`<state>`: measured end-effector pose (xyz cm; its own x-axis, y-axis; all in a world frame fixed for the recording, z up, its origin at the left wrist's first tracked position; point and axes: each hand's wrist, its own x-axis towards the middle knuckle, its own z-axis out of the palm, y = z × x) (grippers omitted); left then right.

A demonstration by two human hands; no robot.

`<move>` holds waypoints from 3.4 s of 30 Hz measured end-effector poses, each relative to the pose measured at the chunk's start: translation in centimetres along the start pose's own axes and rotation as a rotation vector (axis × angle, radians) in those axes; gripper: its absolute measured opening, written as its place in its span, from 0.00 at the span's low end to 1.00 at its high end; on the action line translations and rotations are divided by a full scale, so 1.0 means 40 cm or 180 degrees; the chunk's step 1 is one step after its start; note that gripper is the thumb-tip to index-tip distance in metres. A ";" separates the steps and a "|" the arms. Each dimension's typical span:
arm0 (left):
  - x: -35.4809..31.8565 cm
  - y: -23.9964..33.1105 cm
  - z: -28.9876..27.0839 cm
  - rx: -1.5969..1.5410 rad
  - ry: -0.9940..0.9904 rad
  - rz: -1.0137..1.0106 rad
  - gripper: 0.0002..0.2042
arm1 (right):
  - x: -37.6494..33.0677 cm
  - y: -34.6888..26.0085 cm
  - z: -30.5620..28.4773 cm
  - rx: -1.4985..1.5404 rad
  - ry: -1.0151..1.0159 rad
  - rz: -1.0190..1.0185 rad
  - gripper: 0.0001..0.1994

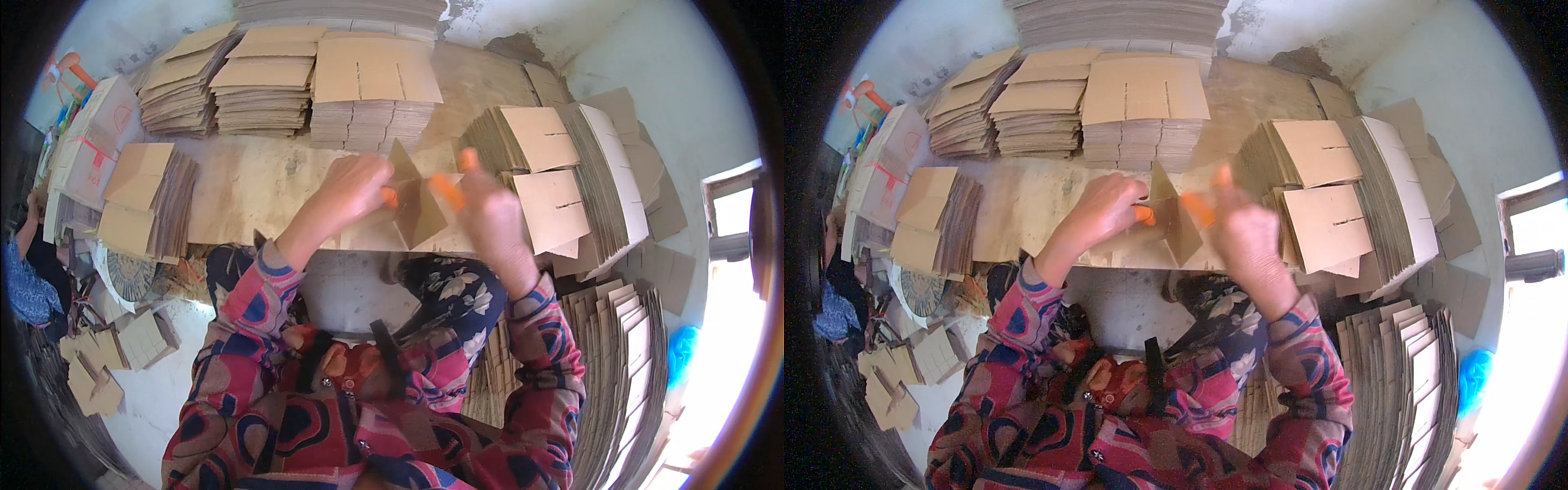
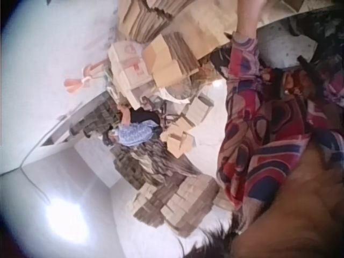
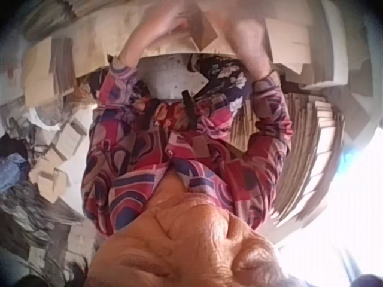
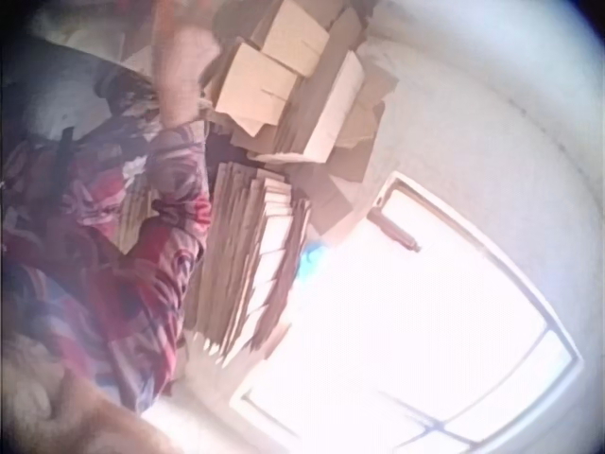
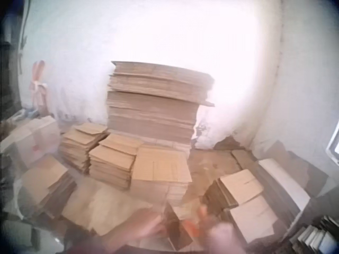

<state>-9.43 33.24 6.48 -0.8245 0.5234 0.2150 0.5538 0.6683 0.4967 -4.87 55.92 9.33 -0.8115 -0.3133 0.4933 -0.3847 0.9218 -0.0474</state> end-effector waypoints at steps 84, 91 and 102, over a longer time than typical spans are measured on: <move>-0.172 -0.028 -0.009 -0.0647 0.0634 -0.0193 0.11 | 0.080 -0.120 -0.034 0.1698 -0.1539 -0.0699 0.35; -0.168 -0.036 0.006 -0.0296 0.0546 -0.0300 0.07 | 0.019 -0.184 0.005 0.0297 -0.2516 -0.0363 0.44; -0.185 0.008 -0.017 0.0014 0.0492 -0.0460 0.08 | 0.052 -0.118 -0.041 0.0218 -0.1200 0.0121 0.47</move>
<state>-3.26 29.22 5.63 -0.9032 0.3349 0.2685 0.4288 0.7329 0.5282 -4.02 51.29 11.99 -0.9256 -0.3529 0.1368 -0.3694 0.9210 -0.1236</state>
